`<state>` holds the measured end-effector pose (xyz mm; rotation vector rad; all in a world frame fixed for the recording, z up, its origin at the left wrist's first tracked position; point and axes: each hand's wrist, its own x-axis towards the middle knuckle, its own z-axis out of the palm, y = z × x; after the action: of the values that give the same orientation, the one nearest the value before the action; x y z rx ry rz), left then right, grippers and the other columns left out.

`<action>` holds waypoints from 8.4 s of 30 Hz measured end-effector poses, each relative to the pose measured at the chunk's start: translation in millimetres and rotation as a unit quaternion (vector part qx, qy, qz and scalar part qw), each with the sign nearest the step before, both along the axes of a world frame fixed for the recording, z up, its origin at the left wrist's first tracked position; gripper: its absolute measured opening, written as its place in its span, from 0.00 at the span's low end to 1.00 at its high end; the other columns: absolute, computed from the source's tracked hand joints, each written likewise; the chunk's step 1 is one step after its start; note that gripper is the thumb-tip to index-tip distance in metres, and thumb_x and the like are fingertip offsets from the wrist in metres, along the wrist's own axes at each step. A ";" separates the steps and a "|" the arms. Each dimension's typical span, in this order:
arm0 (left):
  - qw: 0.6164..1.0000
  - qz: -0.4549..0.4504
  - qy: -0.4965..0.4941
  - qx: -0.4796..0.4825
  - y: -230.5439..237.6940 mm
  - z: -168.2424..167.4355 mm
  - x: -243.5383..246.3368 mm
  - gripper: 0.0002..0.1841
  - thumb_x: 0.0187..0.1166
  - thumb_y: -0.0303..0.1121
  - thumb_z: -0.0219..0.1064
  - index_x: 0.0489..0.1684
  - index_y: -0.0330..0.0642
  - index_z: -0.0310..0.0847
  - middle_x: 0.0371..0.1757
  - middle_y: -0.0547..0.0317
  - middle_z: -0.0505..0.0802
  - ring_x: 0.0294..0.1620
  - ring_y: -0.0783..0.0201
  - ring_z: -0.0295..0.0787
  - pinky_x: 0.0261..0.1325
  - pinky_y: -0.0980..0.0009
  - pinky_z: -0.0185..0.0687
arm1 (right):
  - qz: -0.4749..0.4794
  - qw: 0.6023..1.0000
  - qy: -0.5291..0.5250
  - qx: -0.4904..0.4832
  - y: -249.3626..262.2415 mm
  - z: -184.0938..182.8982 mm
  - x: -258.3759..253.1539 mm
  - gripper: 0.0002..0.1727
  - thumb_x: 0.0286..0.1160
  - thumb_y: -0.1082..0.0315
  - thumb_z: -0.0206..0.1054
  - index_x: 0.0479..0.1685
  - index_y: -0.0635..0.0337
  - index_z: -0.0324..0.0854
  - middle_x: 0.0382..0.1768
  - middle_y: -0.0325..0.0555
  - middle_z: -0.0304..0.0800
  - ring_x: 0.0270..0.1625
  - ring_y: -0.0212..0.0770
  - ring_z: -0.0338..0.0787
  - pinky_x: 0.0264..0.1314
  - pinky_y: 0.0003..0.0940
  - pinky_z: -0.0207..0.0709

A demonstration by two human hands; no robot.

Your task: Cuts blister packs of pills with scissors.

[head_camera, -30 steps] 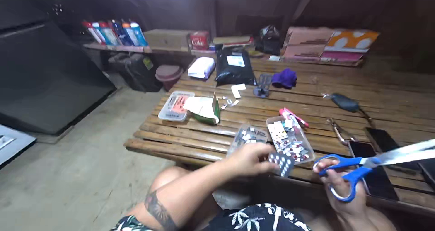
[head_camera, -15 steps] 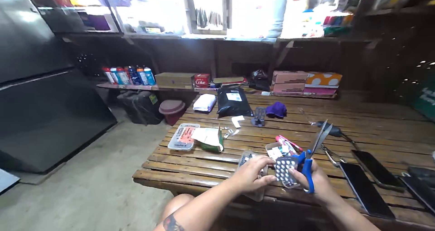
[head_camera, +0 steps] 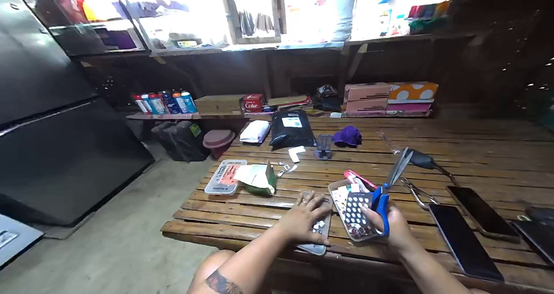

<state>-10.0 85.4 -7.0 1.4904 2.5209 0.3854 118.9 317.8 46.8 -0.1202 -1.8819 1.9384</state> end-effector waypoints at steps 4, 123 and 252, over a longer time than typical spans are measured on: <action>1.000 0.016 0.008 -0.011 3.6 6.0 -1.9 0.51 0.63 0.79 0.63 0.92 0.68 0.60 0.96 0.50 0.55 0.97 0.40 0.37 0.91 0.31 0.32 | -0.007 1.000 -0.004 -0.029 10.0 2.3 0.8 0.28 0.58 0.70 0.77 0.61 0.64 0.74 0.41 0.36 0.93 0.41 0.28 0.93 0.47 0.25 0.89; 0.677 0.194 -0.450 0.549 -5.7 45.7 52.6 0.06 0.87 0.39 0.64 0.55 0.61 0.80 0.39 0.68 0.92 0.26 0.77 0.86 0.27 0.83 0.84 | 0.385 0.888 -0.185 -0.170 -55.7 -41.4 42.6 0.23 0.68 0.81 0.70 0.63 0.76 0.74 0.57 0.49 0.89 0.58 0.30 0.90 0.63 0.25 0.83; 0.679 0.181 -0.429 0.568 10.1 52.9 46.9 0.10 0.85 0.34 0.61 0.58 0.57 0.80 0.41 0.67 0.95 0.35 0.73 0.92 0.38 0.75 0.90 | 0.338 0.923 -0.180 -0.037 -36.5 -46.9 38.5 0.20 0.82 0.49 0.64 0.54 0.58 0.78 0.36 0.28 0.84 0.40 0.19 0.84 0.46 0.20 0.81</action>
<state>36.9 95.5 45.9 0.5398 1.6192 2.3490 157.4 281.3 -0.1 0.1963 -2.2983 2.5832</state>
